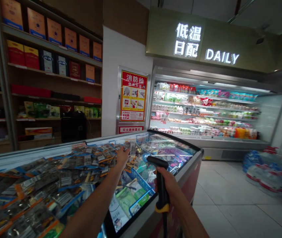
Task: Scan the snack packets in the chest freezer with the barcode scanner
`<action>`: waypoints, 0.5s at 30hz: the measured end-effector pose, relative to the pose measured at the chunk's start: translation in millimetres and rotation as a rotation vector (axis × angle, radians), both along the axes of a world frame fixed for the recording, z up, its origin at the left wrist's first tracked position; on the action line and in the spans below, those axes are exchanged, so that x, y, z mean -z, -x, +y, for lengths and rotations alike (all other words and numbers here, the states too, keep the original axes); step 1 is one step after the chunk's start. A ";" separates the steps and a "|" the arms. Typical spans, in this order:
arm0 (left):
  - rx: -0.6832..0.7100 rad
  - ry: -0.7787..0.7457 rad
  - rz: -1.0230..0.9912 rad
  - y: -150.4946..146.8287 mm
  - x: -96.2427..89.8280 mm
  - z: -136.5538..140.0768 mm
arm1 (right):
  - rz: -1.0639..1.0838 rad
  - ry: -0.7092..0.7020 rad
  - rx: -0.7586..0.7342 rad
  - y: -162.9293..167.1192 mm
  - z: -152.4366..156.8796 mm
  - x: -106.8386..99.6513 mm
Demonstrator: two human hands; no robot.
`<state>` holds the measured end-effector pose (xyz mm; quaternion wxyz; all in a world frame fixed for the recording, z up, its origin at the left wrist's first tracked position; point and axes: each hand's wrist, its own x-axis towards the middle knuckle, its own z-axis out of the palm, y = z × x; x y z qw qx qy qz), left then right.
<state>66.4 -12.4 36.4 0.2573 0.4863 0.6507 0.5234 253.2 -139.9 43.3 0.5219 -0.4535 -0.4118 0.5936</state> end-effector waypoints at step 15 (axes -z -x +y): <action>-0.234 0.000 0.622 32.7 8.8 -43.8 | 0.029 0.026 -0.019 12.7 3.8 -1.6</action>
